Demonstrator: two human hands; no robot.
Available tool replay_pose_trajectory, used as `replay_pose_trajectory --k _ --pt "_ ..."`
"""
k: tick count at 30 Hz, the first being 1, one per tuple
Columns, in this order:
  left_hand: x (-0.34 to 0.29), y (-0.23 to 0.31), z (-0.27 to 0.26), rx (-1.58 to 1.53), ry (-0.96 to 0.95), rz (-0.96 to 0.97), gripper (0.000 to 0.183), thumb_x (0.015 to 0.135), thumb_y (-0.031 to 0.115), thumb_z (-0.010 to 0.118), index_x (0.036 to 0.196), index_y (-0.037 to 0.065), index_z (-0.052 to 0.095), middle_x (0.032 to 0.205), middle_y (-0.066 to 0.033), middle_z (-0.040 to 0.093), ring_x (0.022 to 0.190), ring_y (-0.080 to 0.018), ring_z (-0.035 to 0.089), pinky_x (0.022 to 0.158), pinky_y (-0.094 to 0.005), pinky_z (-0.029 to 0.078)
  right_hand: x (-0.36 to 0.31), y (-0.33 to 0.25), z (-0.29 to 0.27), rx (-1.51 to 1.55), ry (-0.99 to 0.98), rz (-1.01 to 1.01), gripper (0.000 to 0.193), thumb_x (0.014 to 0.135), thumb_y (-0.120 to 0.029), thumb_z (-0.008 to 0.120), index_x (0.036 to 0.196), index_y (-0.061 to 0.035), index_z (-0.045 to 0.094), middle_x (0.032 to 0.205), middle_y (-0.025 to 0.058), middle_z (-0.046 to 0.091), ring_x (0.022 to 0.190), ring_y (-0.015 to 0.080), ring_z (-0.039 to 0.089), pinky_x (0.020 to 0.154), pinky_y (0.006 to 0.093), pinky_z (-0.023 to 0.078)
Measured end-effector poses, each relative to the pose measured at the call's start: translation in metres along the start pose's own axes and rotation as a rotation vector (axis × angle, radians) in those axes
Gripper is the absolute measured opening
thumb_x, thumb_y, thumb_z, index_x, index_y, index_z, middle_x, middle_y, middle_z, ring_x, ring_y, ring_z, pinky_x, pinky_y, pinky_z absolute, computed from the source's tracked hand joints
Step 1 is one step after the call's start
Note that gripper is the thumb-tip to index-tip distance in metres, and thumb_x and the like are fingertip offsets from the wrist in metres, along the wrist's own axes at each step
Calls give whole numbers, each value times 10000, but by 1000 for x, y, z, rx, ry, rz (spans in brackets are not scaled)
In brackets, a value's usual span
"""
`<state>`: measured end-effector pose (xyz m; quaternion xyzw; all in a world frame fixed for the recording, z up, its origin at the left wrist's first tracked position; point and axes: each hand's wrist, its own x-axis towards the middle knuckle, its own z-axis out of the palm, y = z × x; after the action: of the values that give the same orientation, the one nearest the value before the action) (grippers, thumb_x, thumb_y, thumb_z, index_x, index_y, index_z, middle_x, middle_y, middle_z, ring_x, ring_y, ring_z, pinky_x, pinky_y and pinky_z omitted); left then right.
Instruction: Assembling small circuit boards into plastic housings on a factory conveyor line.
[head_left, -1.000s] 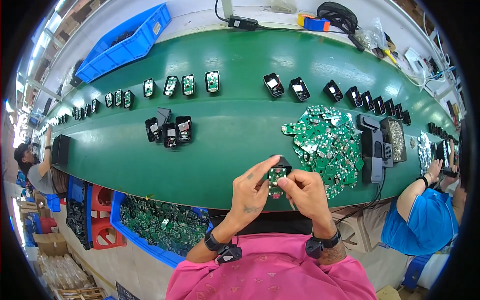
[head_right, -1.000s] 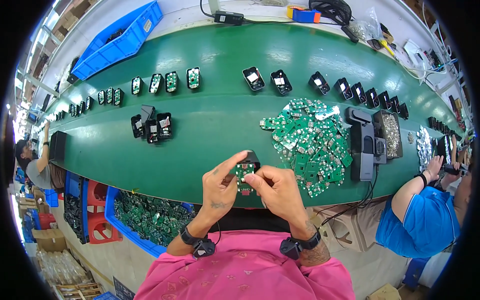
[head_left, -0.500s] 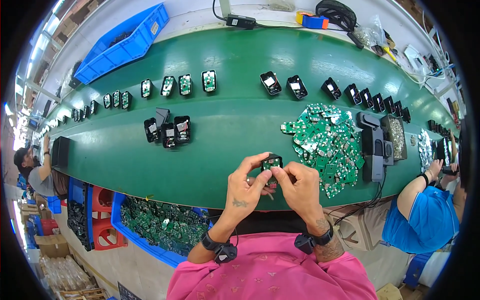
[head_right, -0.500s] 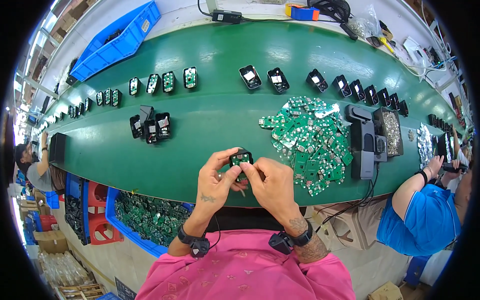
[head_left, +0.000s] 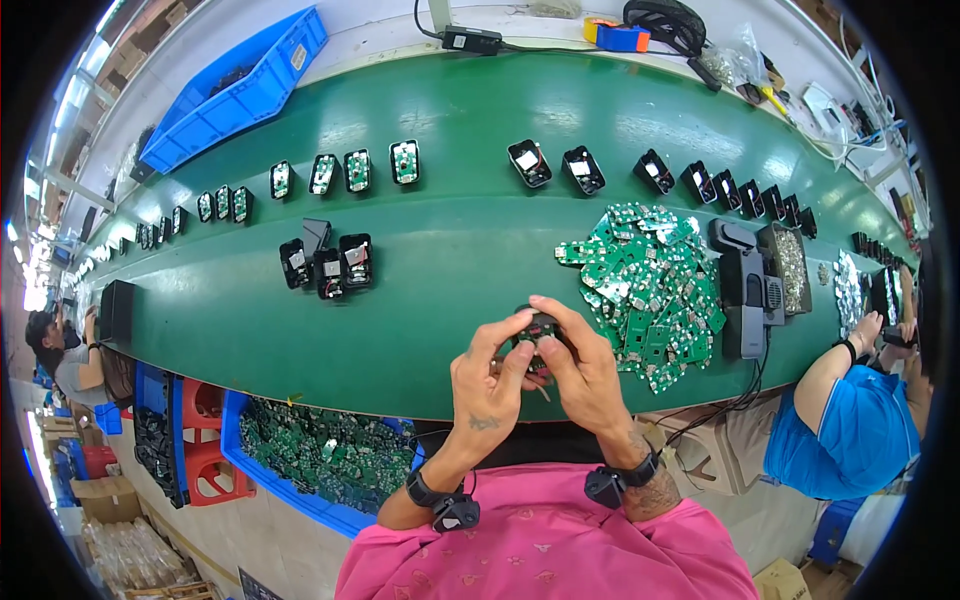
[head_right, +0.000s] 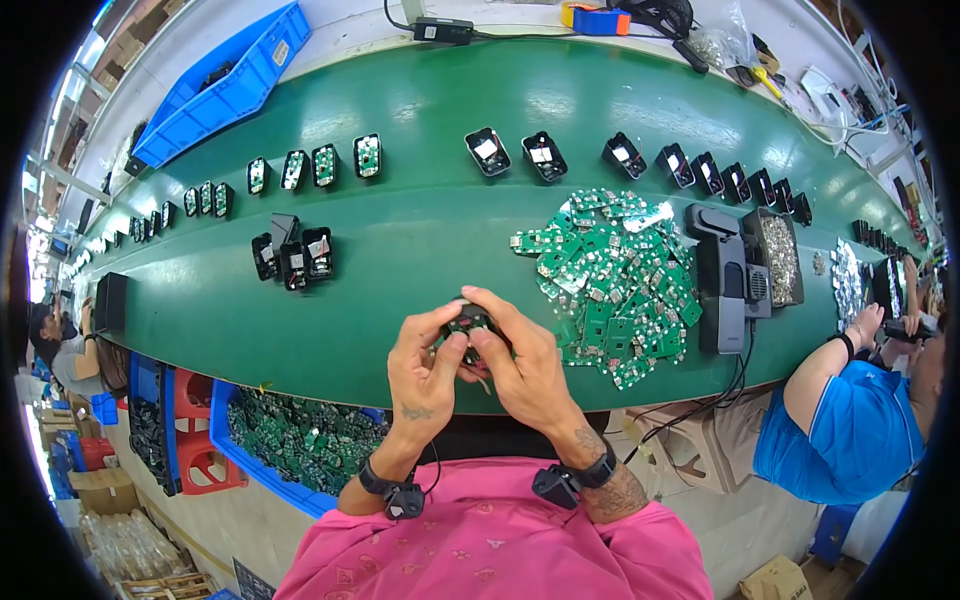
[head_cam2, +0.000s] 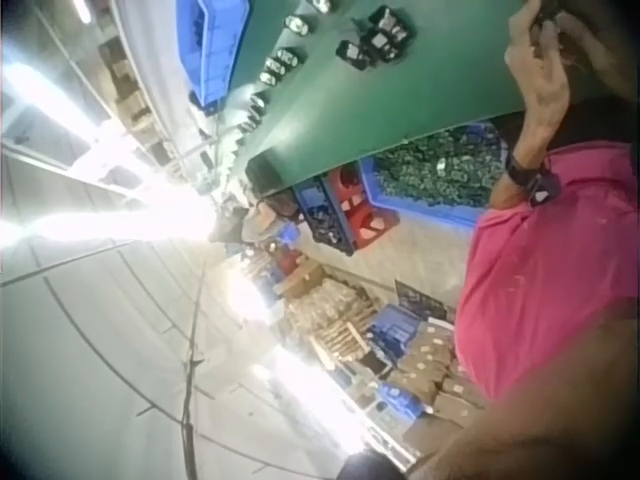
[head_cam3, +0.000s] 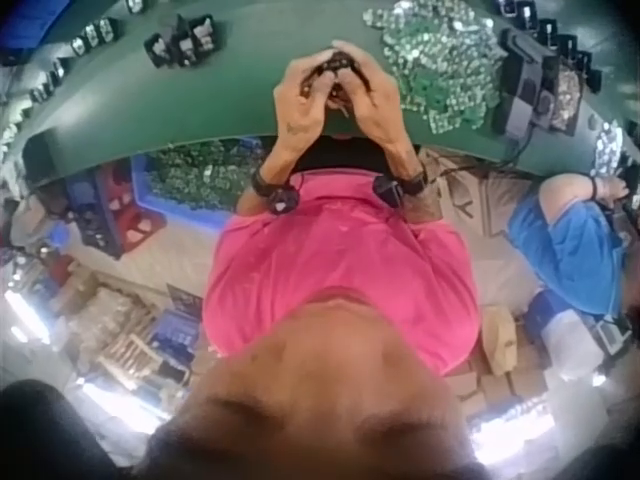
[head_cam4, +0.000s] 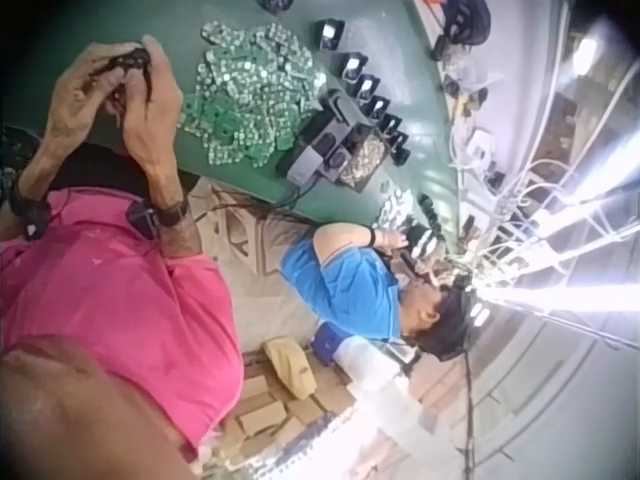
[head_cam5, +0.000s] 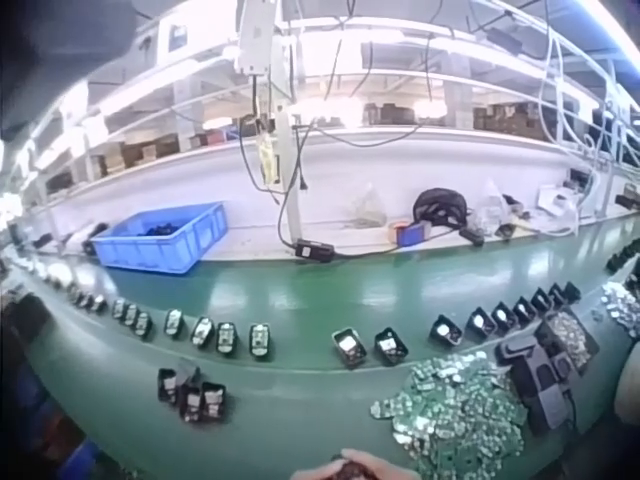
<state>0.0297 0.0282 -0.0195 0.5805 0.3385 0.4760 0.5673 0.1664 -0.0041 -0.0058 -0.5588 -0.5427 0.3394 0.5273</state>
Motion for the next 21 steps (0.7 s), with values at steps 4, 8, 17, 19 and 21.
replay_pose_trajectory --k 4,8,17,19,21 --pt "7 1 -3 -59 -2 -119 323 997 84 550 1308 6 521 1115 -172 657 706 -172 706 571 -251 589 5 2 1 -52 -26 31 393 974 -83 551 1366 -64 542 968 178 676 775 264 668 704 352 521" --pt "18 9 -6 -109 -72 -271 342 993 78 542 1317 -18 491 1121 -188 654 699 -161 702 561 -243 582 10 -14 -11 -158 -120 129 411 1002 -125 518 1408 -73 477 923 201 668 750 344 671 679 392 516" --pt "15 15 2 -2 -27 -74 296 982 71 581 1271 12 557 1142 -175 655 672 -154 692 542 -246 568 9 -22 -11 -124 -29 -12 410 971 -62 538 1380 -62 498 959 189 663 787 346 673 705 392 528" --pt "11 12 6 35 12 82 280 977 63 586 1254 18 574 1113 -163 662 663 -152 688 531 -246 562 7 -21 -8 -151 21 -134 390 972 -64 533 1360 -41 518 967 175 673 804 282 674 716 360 530" --pt "5 12 7 71 49 241 265 973 54 591 1237 25 590 1085 -151 669 654 -149 683 521 -246 556 3 -16 -4 -178 73 -259 372 972 -65 527 1341 -21 538 975 162 683 821 217 675 726 328 532"
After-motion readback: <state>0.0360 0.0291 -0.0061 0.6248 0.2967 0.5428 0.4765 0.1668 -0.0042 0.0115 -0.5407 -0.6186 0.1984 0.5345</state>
